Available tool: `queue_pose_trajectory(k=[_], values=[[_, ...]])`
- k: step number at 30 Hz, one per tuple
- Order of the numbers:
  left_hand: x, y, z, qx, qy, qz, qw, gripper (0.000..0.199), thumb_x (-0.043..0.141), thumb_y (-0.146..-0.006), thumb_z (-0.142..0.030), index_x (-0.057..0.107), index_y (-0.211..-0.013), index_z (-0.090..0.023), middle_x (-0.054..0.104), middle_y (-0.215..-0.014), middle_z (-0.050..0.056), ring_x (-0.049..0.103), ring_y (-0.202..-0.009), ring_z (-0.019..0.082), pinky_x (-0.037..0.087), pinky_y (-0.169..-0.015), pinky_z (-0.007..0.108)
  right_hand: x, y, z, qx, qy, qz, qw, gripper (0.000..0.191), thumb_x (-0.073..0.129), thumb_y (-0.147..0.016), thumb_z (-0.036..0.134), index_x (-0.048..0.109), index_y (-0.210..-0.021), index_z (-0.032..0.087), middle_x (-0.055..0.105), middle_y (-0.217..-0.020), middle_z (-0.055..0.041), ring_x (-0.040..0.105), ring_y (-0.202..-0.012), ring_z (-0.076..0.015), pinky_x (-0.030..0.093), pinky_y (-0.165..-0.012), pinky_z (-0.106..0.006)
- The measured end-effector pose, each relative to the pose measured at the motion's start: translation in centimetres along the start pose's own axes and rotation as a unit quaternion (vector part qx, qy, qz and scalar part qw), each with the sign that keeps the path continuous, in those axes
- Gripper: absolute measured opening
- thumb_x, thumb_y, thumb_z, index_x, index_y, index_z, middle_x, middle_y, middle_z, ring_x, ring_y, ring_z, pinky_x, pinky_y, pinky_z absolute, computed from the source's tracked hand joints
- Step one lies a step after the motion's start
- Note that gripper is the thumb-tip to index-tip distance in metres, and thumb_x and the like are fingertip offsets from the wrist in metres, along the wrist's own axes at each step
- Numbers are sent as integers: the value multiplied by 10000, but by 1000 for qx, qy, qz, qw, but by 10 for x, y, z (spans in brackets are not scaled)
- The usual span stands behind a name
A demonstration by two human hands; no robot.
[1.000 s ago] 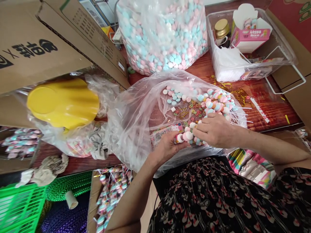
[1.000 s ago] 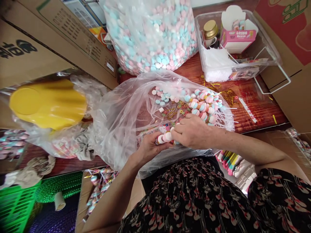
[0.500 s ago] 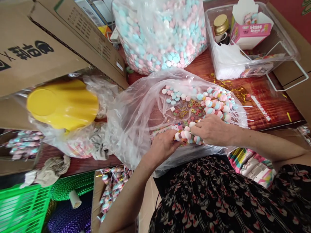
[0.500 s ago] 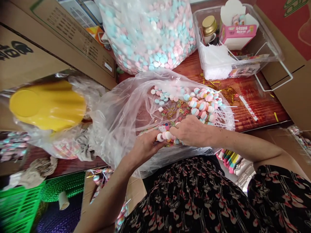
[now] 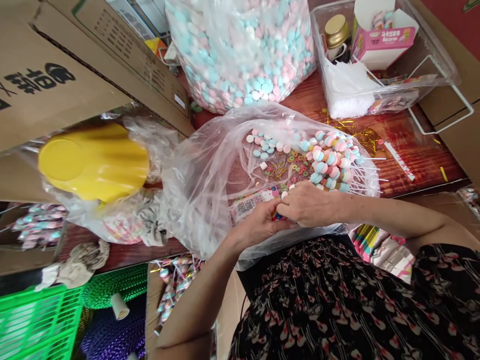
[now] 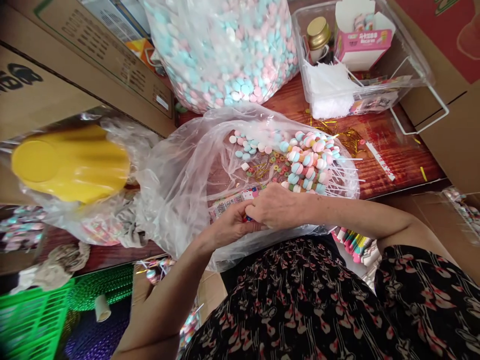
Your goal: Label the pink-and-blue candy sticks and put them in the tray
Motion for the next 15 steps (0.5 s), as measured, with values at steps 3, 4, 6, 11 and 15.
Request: queue_pose_trajectory(k=[3,4,6,11,15], values=[[-9,6,-9,22,11,-41,999,300,773,-766,-368,661,-945,-156,671,-909,33,581,-856,180,490,-801,297,-21,8,-17,57,-10,-70,996,193,503,-957,267,652,-929,148,684,-824,-58,479,-645,-130,193,-582,-299],[-12,10,-12,27,15,-48,998,320,773,-770,-378,662,-977,-162,667,-898,29,581,-838,172,491,-778,284,-29,14,-23,75,-17,-99,992,219,489,-969,286,654,-909,154,674,-819,-55,476,-648,-129,199,-585,-298],[-13,19,-16,22,34,-45,998,344,734,-810,-406,667,-1055,-174,659,-865,21,570,-763,148,480,-693,250,-39,24,-30,80,-45,-140,986,269,444,-994,286,646,-869,160,648,-801,-46,471,-656,-126,224,-591,-293],[-15,29,-6,-7,54,-93,994,355,556,-932,-469,722,-875,-160,586,-642,-3,434,-518,97,357,-474,219,-16,21,-18,24,-147,-129,980,153,429,-930,128,574,-979,139,604,-813,-40,461,-678,-134,328,-618,-275],[-29,27,20,-4,114,-208,971,373,620,-884,-518,728,-878,-161,566,-580,-19,437,-467,89,348,-442,218,-19,16,-16,36,-237,-223,945,222,414,-941,146,529,-1130,130,615,-944,-77,525,-797,-157,436,-708,-294]])
Point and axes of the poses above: each hand's wrist, its own y-axis away from the middle knuckle, its own x-axis out of the palm, z = x × y, the point moved 9 cm from there along -y, towards the middle knuckle
